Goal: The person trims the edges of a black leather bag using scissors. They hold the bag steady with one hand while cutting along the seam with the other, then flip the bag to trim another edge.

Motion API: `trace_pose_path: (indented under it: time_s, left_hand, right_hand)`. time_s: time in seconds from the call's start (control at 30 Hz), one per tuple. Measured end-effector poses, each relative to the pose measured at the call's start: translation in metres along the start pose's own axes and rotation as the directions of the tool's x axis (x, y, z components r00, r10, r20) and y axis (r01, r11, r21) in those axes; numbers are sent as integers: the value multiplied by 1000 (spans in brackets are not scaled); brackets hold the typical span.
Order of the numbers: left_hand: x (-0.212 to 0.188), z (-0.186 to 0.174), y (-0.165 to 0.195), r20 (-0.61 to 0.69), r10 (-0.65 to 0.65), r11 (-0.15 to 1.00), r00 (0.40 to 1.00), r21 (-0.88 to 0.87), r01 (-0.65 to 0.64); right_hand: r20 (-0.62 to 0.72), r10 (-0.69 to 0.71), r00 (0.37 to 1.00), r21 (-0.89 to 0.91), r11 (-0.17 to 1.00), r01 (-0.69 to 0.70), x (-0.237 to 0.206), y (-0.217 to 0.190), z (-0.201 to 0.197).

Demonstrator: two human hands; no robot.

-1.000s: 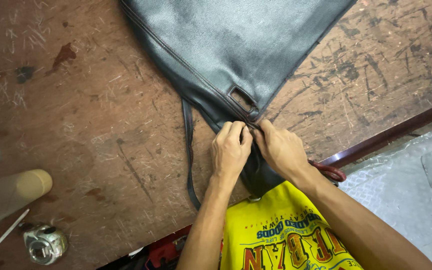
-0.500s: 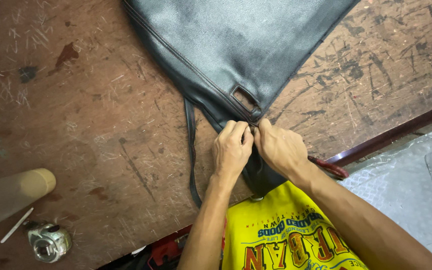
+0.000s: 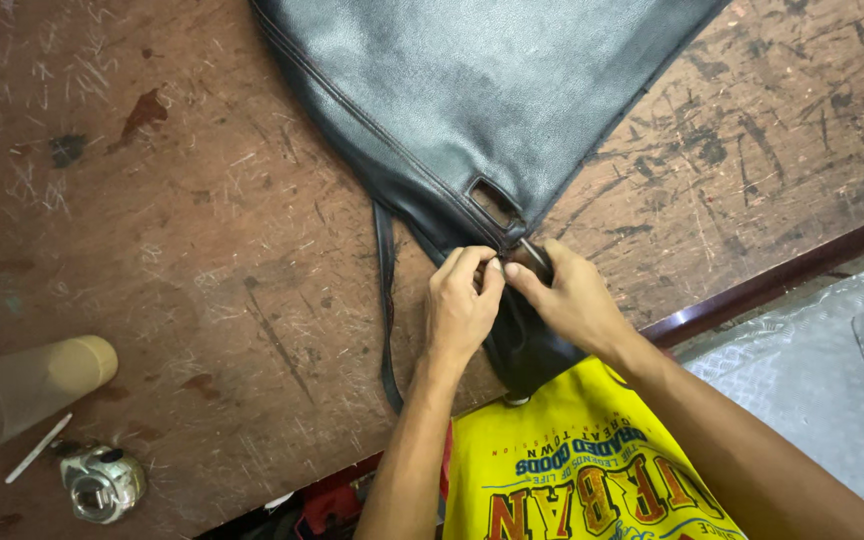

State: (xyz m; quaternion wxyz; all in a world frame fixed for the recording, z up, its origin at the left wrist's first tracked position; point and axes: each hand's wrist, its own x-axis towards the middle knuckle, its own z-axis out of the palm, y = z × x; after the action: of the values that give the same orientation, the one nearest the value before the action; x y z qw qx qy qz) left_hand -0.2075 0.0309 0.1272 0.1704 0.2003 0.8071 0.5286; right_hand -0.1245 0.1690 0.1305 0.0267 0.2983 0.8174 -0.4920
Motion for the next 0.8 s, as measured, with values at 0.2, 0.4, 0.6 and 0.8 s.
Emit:
trace_pose_path:
  time_s: [0.2, 0.4, 0.6, 0.8]
  left_hand:
    - [0, -2, 13, 10, 8, 996, 1000, -83, -8]
    - [-6, 6, 23, -61, 70, 997, 996, -34, -72]
    - [-1, 12, 19, 30, 238, 907, 971, 352, -233]
    - [2, 5, 22, 156, 226, 896, 962, 354, -268]
  right_hand:
    - [172, 291, 941, 464, 819, -337, 3, -3, -3]
    - [-34, -38, 999, 307, 951, 47, 1, 1, -2]
    - [-121, -34, 992, 102, 994, 47, -4, -3, -8]
    - [-123, -80, 989, -197, 979, 54, 4, -10, -20]
